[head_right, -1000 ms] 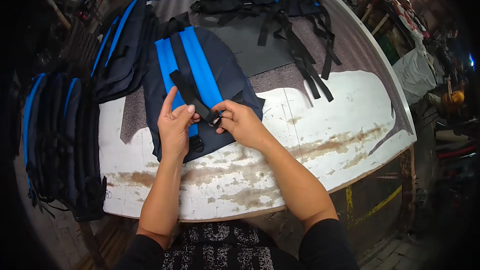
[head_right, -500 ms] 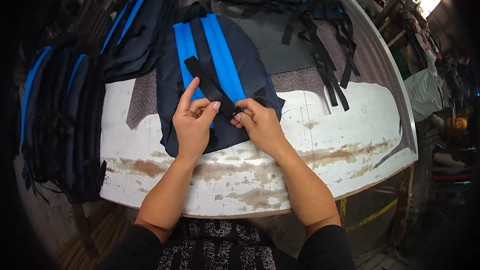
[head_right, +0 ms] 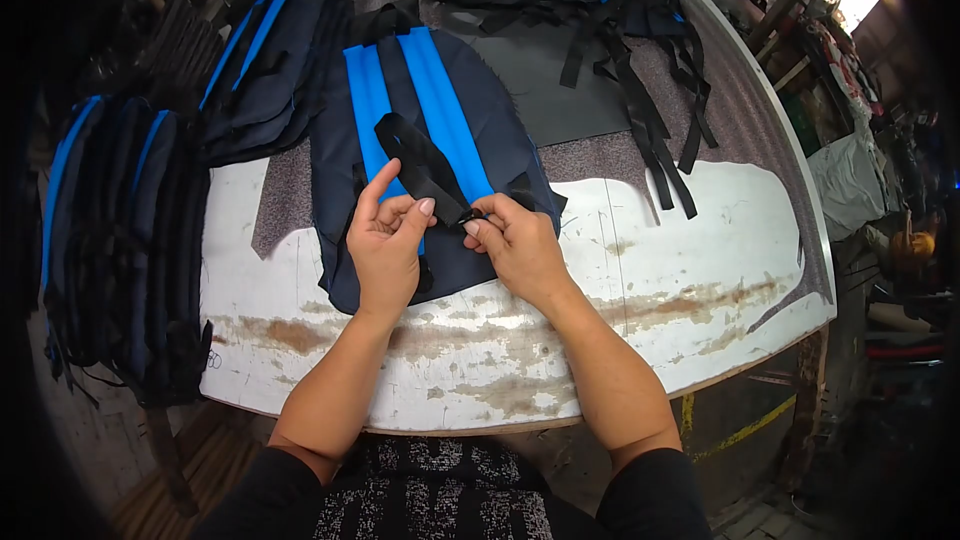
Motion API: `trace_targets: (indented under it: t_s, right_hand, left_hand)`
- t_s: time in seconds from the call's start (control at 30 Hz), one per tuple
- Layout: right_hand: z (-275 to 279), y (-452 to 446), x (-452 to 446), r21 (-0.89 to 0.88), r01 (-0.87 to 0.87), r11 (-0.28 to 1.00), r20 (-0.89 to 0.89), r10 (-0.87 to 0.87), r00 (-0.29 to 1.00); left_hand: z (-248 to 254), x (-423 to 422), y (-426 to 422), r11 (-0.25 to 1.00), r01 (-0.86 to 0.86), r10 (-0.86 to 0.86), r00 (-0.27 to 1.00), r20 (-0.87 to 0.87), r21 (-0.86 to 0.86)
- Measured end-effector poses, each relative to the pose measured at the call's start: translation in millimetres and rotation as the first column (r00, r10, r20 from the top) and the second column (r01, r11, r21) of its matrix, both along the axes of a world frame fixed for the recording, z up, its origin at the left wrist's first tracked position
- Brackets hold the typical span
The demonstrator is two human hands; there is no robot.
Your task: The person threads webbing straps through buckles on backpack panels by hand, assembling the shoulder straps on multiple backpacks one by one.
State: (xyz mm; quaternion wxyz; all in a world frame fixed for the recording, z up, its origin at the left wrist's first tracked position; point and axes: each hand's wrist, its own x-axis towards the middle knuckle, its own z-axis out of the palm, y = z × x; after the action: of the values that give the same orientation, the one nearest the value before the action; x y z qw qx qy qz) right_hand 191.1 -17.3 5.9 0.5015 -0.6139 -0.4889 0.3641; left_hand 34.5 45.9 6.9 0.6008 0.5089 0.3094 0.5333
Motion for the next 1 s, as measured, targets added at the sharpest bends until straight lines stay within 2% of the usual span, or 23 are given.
trace_targets:
  t_s: [0.43,0.73,1.0]
  right_hand:
    - [-4.9,0.0,0.4,0.028,0.004,1.000,0.002,-0.004,1.000]
    - [-5.3,0.1,0.4,0.012,-0.004,1.000,-0.002,0.004,1.000]
    - [-2.3,-0.2,-0.3,0.013,-0.021,1.000,-0.002,0.021,1.000]
  left_hand:
    - [-1.6,3.0,-3.5,1.000,0.027,-0.027,1.000,-0.007,-0.007]
    - [-3.0,0.7,-0.9,0.990,0.036,-0.014,0.987,-0.159,0.139]
    - [-5.3,0.0,1.5,0.989,0.079,-0.060,0.987,-0.152,0.127]
